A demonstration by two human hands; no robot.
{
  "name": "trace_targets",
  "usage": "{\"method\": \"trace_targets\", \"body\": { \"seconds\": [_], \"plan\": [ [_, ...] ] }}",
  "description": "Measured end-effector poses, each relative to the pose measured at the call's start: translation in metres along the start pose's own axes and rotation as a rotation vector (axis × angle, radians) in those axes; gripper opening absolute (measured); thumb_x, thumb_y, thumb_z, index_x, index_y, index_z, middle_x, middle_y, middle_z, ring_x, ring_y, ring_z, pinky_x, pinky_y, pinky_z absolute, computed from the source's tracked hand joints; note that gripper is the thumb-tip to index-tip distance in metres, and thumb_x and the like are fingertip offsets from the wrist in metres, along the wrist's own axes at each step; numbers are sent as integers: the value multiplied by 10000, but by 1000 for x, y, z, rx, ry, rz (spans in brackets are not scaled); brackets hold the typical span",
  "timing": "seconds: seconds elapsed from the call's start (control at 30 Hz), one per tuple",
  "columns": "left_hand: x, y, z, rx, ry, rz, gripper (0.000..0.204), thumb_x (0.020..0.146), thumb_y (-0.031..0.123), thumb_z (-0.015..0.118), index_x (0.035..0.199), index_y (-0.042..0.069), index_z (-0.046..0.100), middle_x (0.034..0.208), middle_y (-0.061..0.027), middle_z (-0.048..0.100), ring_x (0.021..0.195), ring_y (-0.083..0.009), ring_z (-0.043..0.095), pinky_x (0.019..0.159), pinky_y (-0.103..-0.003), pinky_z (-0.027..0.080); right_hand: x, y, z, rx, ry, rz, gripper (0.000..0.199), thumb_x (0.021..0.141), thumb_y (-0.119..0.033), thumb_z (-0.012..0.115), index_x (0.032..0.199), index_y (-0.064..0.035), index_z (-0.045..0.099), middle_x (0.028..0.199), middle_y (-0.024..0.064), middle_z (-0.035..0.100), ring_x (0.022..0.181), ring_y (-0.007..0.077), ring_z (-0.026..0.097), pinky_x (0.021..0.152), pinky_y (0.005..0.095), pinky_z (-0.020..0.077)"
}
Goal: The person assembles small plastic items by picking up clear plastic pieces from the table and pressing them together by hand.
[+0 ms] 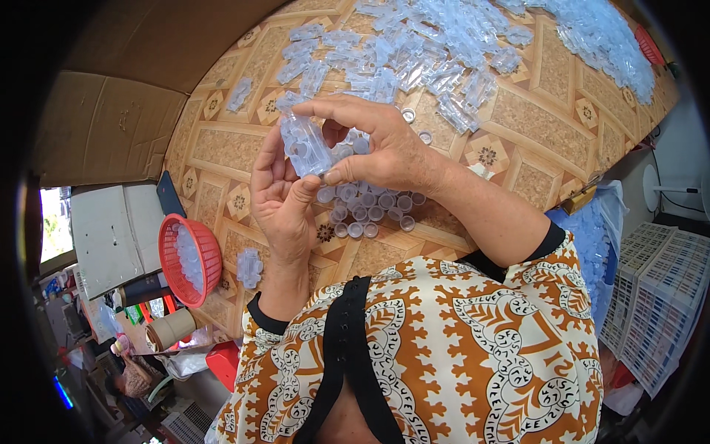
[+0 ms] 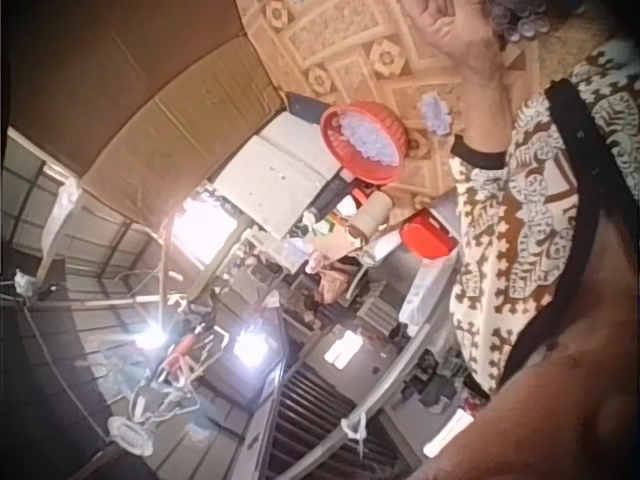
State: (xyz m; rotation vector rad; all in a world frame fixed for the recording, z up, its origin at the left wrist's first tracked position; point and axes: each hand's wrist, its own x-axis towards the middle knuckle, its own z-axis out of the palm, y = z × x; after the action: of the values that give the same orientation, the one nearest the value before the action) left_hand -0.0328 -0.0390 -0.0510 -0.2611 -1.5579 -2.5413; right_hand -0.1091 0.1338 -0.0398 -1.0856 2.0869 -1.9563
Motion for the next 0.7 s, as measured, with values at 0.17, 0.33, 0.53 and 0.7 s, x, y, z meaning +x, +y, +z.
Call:
{"method": "trace_targets", "body": {
  "seconds": [0.17, 0.33, 0.53, 0.7],
  "plan": [
    [-2, -4, -1, 4, 9, -10, 710, 887, -88, 647, 1503, -32, 299, 1541, -205, 361, 1339, -272, 490, 1083, -372, 469, -1, 1, 1, -22, 15, 1, 797, 677, -275, 864, 1386, -56, 577, 1273, 101, 613, 952, 163, 611, 868, 311, 507],
    [-2, -4, -1, -10, 2, -15, 699, 897, -79, 645, 1504, -26, 304, 1527, -206, 381, 1323, -269, 505, 1067, -370, 482, -1, -1, 2, -89, 11, -32, 791, 689, -282, 863, 1392, -69, 567, 1296, 106, 613, 995, 182, 613, 883, 320, 516],
    [-2, -4, -4, -3, -28, -18, 693, 893, -49, 676, 1494, -18, 332, 1492, -221, 422, 1296, -268, 532, 1051, -371, 498, 0, 4, -1, -85, -11, -121, 788, 714, -305, 852, 1412, -99, 549, 1311, 96, 606, 1048, 189, 604, 913, 334, 517],
    [-4, -6, -7, -7, -11, -57, 692, 863, -68, 702, 1473, -12, 380, 1515, -200, 410, 1303, -271, 529, 1056, -368, 500, 0, 2, -1, 16, -49, -5, 813, 714, -372, 838, 1399, -37, 557, 1319, 113, 590, 1071, 190, 587, 910, 327, 484]
  ]
}}
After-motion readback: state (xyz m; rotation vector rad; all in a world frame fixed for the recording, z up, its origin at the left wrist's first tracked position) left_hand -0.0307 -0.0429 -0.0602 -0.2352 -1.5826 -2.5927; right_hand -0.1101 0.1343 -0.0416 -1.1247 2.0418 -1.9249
